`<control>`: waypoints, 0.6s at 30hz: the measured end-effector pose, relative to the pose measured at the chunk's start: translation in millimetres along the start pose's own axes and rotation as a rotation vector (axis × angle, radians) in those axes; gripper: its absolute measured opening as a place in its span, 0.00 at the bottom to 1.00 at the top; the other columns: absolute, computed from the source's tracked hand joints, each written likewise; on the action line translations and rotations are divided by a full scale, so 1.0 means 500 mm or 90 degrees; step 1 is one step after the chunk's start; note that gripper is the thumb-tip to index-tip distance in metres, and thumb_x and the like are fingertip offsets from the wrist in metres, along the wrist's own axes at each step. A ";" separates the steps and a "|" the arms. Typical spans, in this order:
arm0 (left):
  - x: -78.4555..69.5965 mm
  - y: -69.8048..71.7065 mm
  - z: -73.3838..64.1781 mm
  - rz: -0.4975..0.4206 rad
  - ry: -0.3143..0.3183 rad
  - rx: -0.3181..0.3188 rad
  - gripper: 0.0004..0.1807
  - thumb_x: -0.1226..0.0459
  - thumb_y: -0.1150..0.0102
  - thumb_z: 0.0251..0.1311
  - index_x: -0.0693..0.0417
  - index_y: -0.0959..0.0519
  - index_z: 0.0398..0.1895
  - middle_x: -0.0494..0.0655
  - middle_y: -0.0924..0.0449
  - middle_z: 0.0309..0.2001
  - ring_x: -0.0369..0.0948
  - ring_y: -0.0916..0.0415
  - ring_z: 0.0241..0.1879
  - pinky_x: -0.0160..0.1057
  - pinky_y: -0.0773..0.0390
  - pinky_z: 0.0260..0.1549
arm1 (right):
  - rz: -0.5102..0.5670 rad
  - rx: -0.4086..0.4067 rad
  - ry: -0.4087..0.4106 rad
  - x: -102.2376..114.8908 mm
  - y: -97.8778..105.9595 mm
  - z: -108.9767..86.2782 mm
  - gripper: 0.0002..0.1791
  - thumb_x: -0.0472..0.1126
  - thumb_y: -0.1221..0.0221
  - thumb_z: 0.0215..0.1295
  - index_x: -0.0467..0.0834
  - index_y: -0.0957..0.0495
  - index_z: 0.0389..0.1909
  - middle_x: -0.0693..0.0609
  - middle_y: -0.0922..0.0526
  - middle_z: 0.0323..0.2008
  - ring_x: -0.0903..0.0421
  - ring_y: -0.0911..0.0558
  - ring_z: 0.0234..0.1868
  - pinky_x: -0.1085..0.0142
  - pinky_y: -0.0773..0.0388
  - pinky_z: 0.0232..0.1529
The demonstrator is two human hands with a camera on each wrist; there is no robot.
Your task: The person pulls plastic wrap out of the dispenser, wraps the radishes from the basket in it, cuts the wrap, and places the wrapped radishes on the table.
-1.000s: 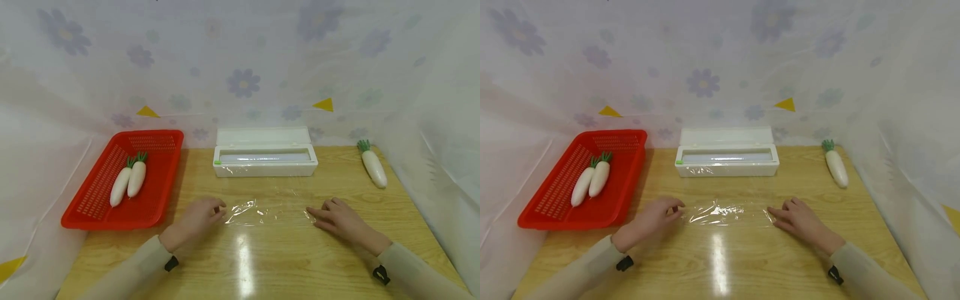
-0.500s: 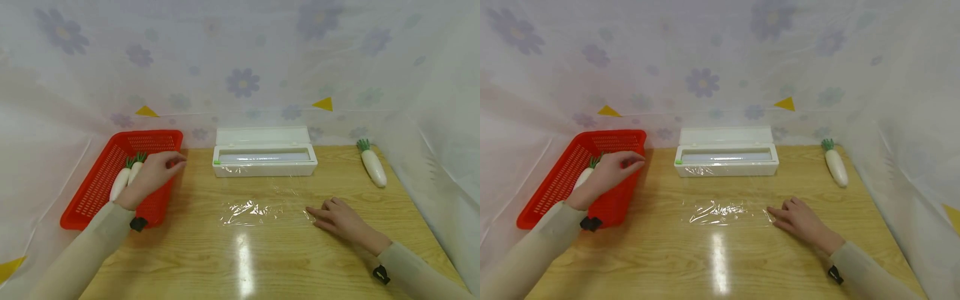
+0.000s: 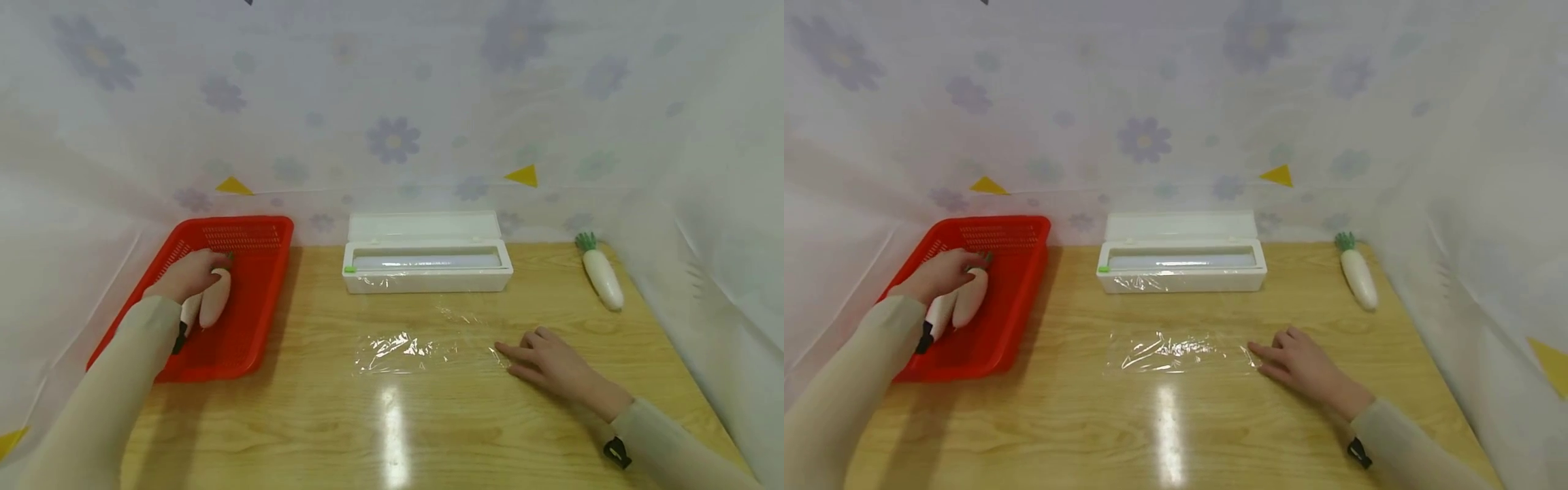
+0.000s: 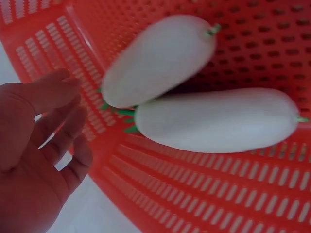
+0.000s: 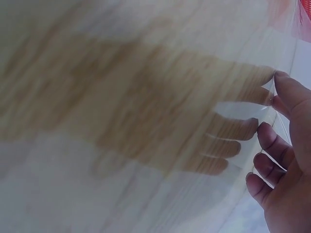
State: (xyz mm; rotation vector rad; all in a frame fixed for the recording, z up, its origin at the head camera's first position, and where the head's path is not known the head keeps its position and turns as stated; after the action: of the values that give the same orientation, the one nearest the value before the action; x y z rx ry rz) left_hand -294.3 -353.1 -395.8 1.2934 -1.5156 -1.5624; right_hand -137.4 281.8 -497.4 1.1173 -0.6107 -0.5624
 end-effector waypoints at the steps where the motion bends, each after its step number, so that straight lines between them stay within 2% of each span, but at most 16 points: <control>1: 0.012 -0.005 -0.003 -0.001 0.011 0.006 0.15 0.76 0.40 0.65 0.72 0.19 0.55 0.71 0.17 0.51 0.67 0.22 0.52 0.68 0.25 0.54 | 0.000 0.001 0.000 0.000 0.001 0.000 0.27 0.46 0.28 0.62 0.48 0.17 0.64 0.66 0.29 0.33 0.67 0.40 0.36 0.69 0.37 0.34; 5: 0.043 -0.020 -0.013 -0.034 0.084 0.047 0.20 0.71 0.39 0.68 0.75 0.25 0.60 0.76 0.21 0.54 0.70 0.25 0.54 0.70 0.28 0.56 | -0.003 -0.001 0.001 0.000 0.006 -0.001 0.28 0.45 0.27 0.62 0.48 0.17 0.64 0.65 0.29 0.33 0.66 0.40 0.35 0.69 0.38 0.35; 7: 0.051 -0.025 -0.015 -0.054 0.120 0.064 0.23 0.69 0.40 0.70 0.76 0.29 0.63 0.78 0.24 0.57 0.71 0.27 0.56 0.71 0.29 0.57 | -0.003 0.000 0.002 0.001 0.009 -0.002 0.28 0.45 0.27 0.62 0.48 0.17 0.64 0.65 0.29 0.33 0.66 0.40 0.35 0.69 0.38 0.34; 9: 0.052 -0.029 -0.015 -0.071 0.139 0.071 0.24 0.68 0.44 0.71 0.75 0.31 0.65 0.77 0.24 0.56 0.69 0.27 0.53 0.68 0.27 0.54 | -0.003 0.002 0.002 0.002 0.011 -0.003 0.28 0.45 0.27 0.61 0.48 0.17 0.63 0.64 0.28 0.33 0.66 0.39 0.35 0.69 0.37 0.34; 12: 0.049 -0.036 -0.008 -0.105 0.132 0.073 0.22 0.70 0.50 0.71 0.74 0.31 0.65 0.73 0.22 0.51 0.62 0.24 0.45 0.58 0.22 0.44 | -0.007 0.005 -0.002 0.004 0.012 -0.004 0.28 0.44 0.27 0.62 0.47 0.17 0.64 0.65 0.28 0.33 0.66 0.39 0.35 0.69 0.37 0.34; 14: 0.044 -0.040 -0.004 -0.123 0.118 0.069 0.22 0.70 0.49 0.71 0.73 0.30 0.65 0.70 0.22 0.48 0.58 0.25 0.42 0.54 0.22 0.42 | -0.010 0.007 -0.003 0.005 0.012 -0.004 0.28 0.44 0.27 0.62 0.47 0.17 0.64 0.65 0.29 0.33 0.66 0.39 0.35 0.69 0.37 0.34; 16: 0.039 -0.045 0.001 -0.129 0.095 0.061 0.22 0.71 0.45 0.70 0.73 0.29 0.64 0.70 0.21 0.49 0.59 0.24 0.43 0.56 0.21 0.44 | -0.011 0.008 -0.004 0.006 0.014 -0.004 0.28 0.44 0.27 0.62 0.47 0.17 0.64 0.65 0.29 0.33 0.66 0.39 0.34 0.69 0.38 0.34; 18: 0.030 -0.047 0.004 -0.104 0.068 0.046 0.23 0.72 0.40 0.66 0.72 0.27 0.63 0.70 0.21 0.50 0.61 0.25 0.46 0.60 0.22 0.48 | -0.011 0.007 -0.003 0.007 0.015 -0.005 0.28 0.45 0.28 0.62 0.47 0.17 0.64 0.65 0.29 0.33 0.66 0.40 0.35 0.69 0.38 0.34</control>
State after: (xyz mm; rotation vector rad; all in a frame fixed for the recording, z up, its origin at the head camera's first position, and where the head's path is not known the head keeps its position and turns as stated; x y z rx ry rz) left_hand -296.5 -362.1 -422.1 1.5503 -1.4424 -1.5226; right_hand -132.5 283.5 -490.7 1.1330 -0.6090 -0.5771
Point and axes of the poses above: each hand's wrist, its own z-axis towards the middle knuckle, its own y-axis out of the back of the hand, x = y × z, the point moved 5 cm from there along z, towards the middle knuckle
